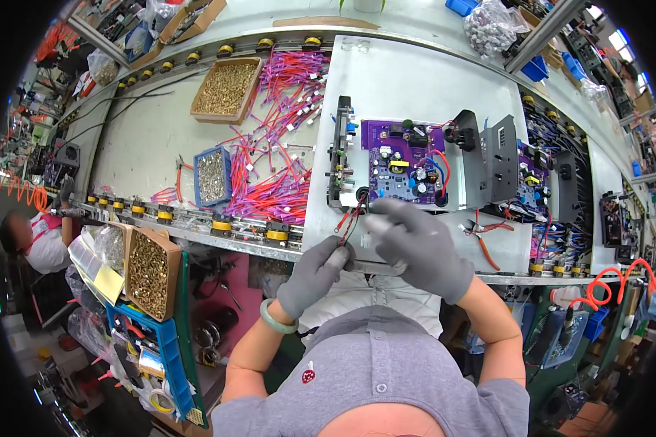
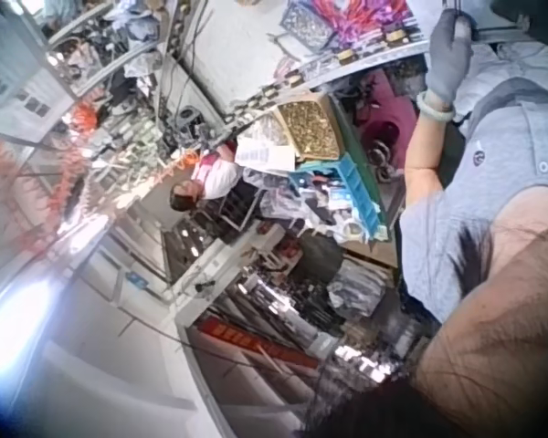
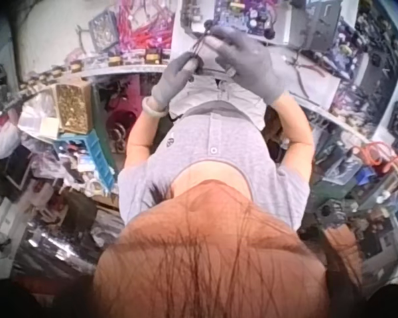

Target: The person assembles electronic components on a workbench, handling circuit boards and connecting various colored wires. They use pliers to strip and cut wires, then insert and secure them into the circuit board. The person works on multiple boards, organizing and routing the wires as they connect them.

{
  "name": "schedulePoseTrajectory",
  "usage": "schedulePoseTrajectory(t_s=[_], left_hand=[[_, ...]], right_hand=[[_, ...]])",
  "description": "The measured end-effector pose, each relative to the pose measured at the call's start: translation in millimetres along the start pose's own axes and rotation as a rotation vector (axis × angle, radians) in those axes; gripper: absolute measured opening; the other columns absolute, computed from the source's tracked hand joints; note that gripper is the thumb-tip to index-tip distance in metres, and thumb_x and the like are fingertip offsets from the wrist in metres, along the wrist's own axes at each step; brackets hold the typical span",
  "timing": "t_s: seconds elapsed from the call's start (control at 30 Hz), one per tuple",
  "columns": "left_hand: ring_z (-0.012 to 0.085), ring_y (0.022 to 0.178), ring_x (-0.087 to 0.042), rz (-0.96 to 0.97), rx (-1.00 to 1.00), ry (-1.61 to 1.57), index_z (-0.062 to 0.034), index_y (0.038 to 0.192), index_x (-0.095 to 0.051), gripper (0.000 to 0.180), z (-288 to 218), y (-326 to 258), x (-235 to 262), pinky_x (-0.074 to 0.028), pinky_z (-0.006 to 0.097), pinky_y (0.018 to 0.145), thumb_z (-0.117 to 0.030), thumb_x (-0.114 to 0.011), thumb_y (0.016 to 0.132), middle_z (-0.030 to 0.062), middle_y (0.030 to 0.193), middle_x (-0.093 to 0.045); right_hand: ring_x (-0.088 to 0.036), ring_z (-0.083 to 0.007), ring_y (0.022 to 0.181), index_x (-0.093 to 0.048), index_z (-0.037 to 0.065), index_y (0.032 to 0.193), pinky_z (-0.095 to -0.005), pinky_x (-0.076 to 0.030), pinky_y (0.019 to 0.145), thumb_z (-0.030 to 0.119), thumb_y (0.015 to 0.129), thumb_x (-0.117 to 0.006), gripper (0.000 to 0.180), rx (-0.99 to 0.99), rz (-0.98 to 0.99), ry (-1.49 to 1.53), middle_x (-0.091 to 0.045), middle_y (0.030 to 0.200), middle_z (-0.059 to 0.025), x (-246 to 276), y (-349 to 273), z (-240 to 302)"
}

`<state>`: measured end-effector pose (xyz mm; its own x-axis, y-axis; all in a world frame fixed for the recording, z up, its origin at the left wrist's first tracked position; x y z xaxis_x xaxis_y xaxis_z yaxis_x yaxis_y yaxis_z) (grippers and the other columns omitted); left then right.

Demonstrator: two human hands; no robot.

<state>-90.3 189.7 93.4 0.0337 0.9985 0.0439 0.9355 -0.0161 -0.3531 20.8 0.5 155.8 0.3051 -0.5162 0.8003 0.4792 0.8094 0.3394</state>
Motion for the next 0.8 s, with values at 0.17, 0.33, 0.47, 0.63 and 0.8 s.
schedulePoseTrajectory(t_s=[0.17, 0.33, 0.47, 0.63, 0.8], left_hand=[[0.0272, 0.09, -0.062, -0.227, -0.415, 0.505, 0.0032, 0.089, -0.063, 0.022, -39, -6, 36, -0.048, 0.039, 0.081, -0.018, -0.059, 0.09, 0.0172, 0.1, -0.063], [0.0296, 0.091, -0.065, -0.332, -0.614, 0.588, 0.0022, 0.073, -0.068, 0.016, -104, 20, 51, -0.05, 0.039, 0.08, -0.013, -0.066, 0.078, 0.017, 0.101, -0.067], [0.0272, 0.093, -0.063, -0.356, -0.869, 0.701, 0.0044, 0.073, -0.066, 0.022, -141, 81, 41, -0.048, 0.033, 0.082, -0.016, -0.065, 0.081, 0.0158, 0.104, -0.064], [0.0172, 0.091, -0.06, -0.228, -0.552, 0.336, 0.008, 0.086, -0.067, 0.026, -119, 156, 47, -0.047, 0.031, 0.08, -0.017, -0.059, 0.089, 0.0094, 0.108, -0.063], [0.0119, 0.09, -0.055, -0.166, -0.454, -0.012, 0.0082, 0.081, -0.066, 0.03, -107, 162, 46, -0.045, 0.027, 0.076, -0.019, -0.059, 0.092, 0.0074, 0.11, -0.06]], right_hand=[[-0.064, -0.0254, 0.1, -0.066, 0.009, 0.108, -0.0375, -0.052, 0.079, 0.011, 0.078, -0.065, 0.031, 0.167, 0.185, -0.2, -0.062, 0.123, -0.0096, -7, 5, -9], [-0.063, -0.0255, 0.095, -0.065, 0.009, 0.099, -0.0392, -0.05, 0.081, 0.01, 0.077, -0.066, 0.022, 0.23, 0.411, -0.169, -0.063, 0.108, -0.0076, 3, 24, -12], [-0.063, -0.0271, 0.087, -0.064, 0.009, 0.091, -0.042, -0.049, 0.078, 0.012, 0.075, -0.068, 0.017, 0.176, 0.477, -0.192, -0.063, 0.092, -0.0086, 4, 47, -9], [-0.062, -0.0267, 0.079, -0.062, 0.011, 0.084, -0.0413, -0.047, 0.07, 0.019, 0.076, -0.073, 0.015, 0.016, 0.006, -0.233, -0.059, 0.079, -0.0068, -13, 54, -28], [-0.06, -0.0248, 0.074, -0.059, 0.009, 0.08, -0.0401, -0.046, 0.07, 0.019, 0.076, -0.076, 0.02, -0.025, -0.188, -0.287, -0.058, 0.077, -0.0051, -24, 44, -32]])
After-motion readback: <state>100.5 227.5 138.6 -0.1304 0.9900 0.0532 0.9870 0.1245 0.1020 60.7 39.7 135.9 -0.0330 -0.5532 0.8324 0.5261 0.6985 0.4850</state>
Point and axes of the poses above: each hand's wrist, its own y-axis towards the middle knuckle, its own x-axis out of the back of the hand, z = x × y, the point moved 1 cm from there along y, towards the middle knuckle
